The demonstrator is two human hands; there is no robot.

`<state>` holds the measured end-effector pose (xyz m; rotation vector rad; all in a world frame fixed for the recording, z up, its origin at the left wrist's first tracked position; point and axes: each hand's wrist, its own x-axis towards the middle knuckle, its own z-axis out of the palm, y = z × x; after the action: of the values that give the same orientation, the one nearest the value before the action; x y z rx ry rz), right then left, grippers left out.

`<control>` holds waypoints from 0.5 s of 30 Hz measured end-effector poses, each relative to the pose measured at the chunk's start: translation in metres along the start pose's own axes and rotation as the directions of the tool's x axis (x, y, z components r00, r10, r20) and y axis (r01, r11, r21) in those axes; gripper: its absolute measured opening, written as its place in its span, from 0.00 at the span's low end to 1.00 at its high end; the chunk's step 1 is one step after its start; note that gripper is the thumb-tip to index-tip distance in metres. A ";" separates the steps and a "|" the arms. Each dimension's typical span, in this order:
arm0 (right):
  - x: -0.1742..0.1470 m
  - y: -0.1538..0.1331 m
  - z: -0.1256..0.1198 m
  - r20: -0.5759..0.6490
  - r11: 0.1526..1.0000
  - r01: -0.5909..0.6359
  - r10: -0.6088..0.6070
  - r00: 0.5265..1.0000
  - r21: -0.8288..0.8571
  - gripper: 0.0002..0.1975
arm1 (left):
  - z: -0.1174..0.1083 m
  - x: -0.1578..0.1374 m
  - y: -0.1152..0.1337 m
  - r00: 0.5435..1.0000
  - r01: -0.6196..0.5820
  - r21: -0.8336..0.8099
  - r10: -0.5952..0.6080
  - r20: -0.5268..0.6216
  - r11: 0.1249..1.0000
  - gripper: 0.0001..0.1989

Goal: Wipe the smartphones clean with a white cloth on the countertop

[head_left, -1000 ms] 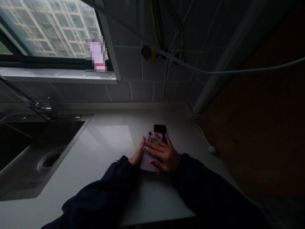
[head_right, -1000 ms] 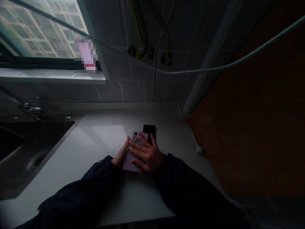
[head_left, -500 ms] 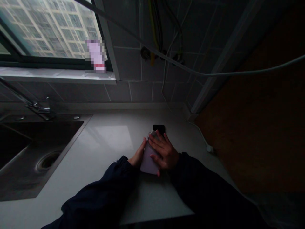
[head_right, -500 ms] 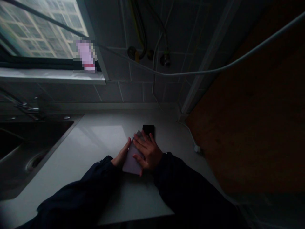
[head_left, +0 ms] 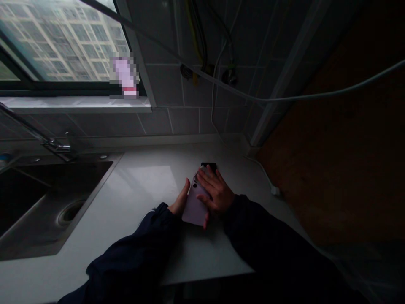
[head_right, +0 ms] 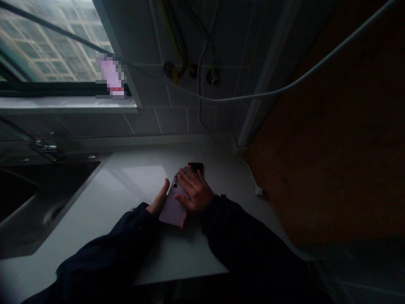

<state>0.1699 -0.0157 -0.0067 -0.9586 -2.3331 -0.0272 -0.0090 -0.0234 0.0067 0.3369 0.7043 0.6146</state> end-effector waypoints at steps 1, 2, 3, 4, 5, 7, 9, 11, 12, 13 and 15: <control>0.001 0.001 -0.001 0.020 1.000 -0.010 0.010 1.000 -0.001 0.34 | 0.001 0.000 0.000 1.000 0.006 0.007 -0.006 -0.007 1.000 0.44; 0.001 0.001 0.000 0.034 1.000 -0.015 0.015 0.999 0.005 0.35 | 0.001 0.000 0.000 1.000 -0.001 0.008 0.001 -0.016 1.000 0.44; 0.002 -0.001 0.001 0.043 1.000 -0.010 0.009 0.999 0.016 0.36 | 0.001 0.001 0.001 0.999 -0.026 -0.001 0.026 -0.030 1.000 0.43; 0.002 -0.003 0.003 0.053 1.000 0.009 -0.011 0.999 0.029 0.37 | 0.001 0.001 0.001 0.996 -0.071 -0.014 0.070 -0.049 0.997 0.41; 0.002 -0.007 0.005 0.066 0.998 0.037 -0.040 0.997 0.045 0.37 | 0.001 0.002 0.002 0.989 -0.125 -0.032 0.122 -0.078 0.992 0.39; 0.001 -0.016 0.008 0.093 0.992 0.102 -0.109 0.990 0.078 0.37 | -0.001 0.004 0.003 0.962 -0.245 -0.064 0.234 -0.141 0.967 0.36; 0.001 -0.026 0.009 0.109 0.982 0.153 -0.165 0.980 0.113 0.37 | -0.004 0.006 0.005 0.945 -0.292 -0.075 0.276 -0.179 0.953 0.35; 0.000 -0.034 0.008 0.112 0.972 0.185 -0.202 0.973 0.147 0.37 | -0.008 0.008 0.007 0.939 -0.308 -0.079 0.290 -0.187 0.948 0.36; 0.000 -0.036 0.008 0.111 0.968 0.193 -0.212 0.971 0.162 0.37 | -0.010 0.009 0.008 0.938 -0.313 -0.083 0.294 -0.185 0.946 0.37; 0.000 -0.039 0.008 0.110 0.964 0.200 -0.221 0.969 0.174 0.37 | -0.012 0.010 0.009 0.937 -0.316 -0.089 0.297 -0.182 0.944 0.38; 0.000 -0.041 0.009 0.097 0.956 0.218 -0.240 0.966 0.197 0.37 | -0.015 0.012 0.012 0.942 -0.318 -0.106 0.301 -0.148 0.942 0.43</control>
<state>0.1391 -0.0440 -0.0057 -0.6092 -2.4955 0.1555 -0.0172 -0.0052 -0.0043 0.2922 0.7385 0.9856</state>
